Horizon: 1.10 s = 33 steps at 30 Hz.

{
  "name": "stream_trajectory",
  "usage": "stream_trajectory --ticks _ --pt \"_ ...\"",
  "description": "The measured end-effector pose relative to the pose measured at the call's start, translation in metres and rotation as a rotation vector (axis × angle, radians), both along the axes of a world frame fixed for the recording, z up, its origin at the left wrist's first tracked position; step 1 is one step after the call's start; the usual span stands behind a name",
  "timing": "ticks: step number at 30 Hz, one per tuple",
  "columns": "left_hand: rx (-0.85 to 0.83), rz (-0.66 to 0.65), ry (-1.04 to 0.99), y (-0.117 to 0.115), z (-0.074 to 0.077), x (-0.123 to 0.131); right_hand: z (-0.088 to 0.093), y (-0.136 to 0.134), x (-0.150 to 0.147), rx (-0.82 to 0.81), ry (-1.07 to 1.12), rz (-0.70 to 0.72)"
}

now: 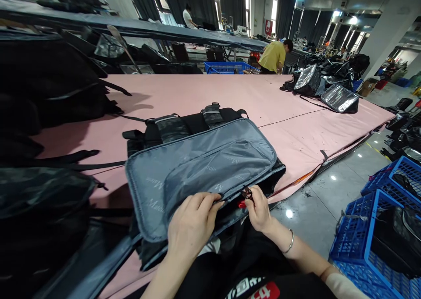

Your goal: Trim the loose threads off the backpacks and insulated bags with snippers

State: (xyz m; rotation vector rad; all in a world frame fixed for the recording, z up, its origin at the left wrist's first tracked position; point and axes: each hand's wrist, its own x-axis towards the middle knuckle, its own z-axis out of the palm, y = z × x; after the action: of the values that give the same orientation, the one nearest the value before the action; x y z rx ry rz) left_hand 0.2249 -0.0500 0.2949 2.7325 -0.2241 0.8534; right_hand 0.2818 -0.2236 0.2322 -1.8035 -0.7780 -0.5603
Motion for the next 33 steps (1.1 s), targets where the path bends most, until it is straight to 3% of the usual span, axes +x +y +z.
stream_trajectory --ticks 2,5,9,14,23,33 --pt "0.006 0.068 0.025 -0.005 -0.002 0.001 0.001 -0.001 0.0 -0.003 0.003 -0.006" --pt "-0.115 0.125 0.236 -0.008 0.0 0.005 0.001 -0.004 -0.001 -0.036 0.008 -0.005" --pt "-0.195 0.097 0.427 0.0 0.011 0.013 0.002 -0.009 -0.006 -0.084 0.0 -0.013" --pt "-0.238 0.075 0.564 0.007 0.025 0.02 0.009 -0.019 -0.001 -0.116 -0.092 -0.139" --pt "-0.279 0.093 0.64 0.006 0.03 0.018 0.023 -0.023 0.025 -0.188 -0.399 -0.079" --pt "-0.288 0.059 0.584 0.006 0.03 0.019 0.022 -0.017 0.027 -0.117 -0.345 -0.022"
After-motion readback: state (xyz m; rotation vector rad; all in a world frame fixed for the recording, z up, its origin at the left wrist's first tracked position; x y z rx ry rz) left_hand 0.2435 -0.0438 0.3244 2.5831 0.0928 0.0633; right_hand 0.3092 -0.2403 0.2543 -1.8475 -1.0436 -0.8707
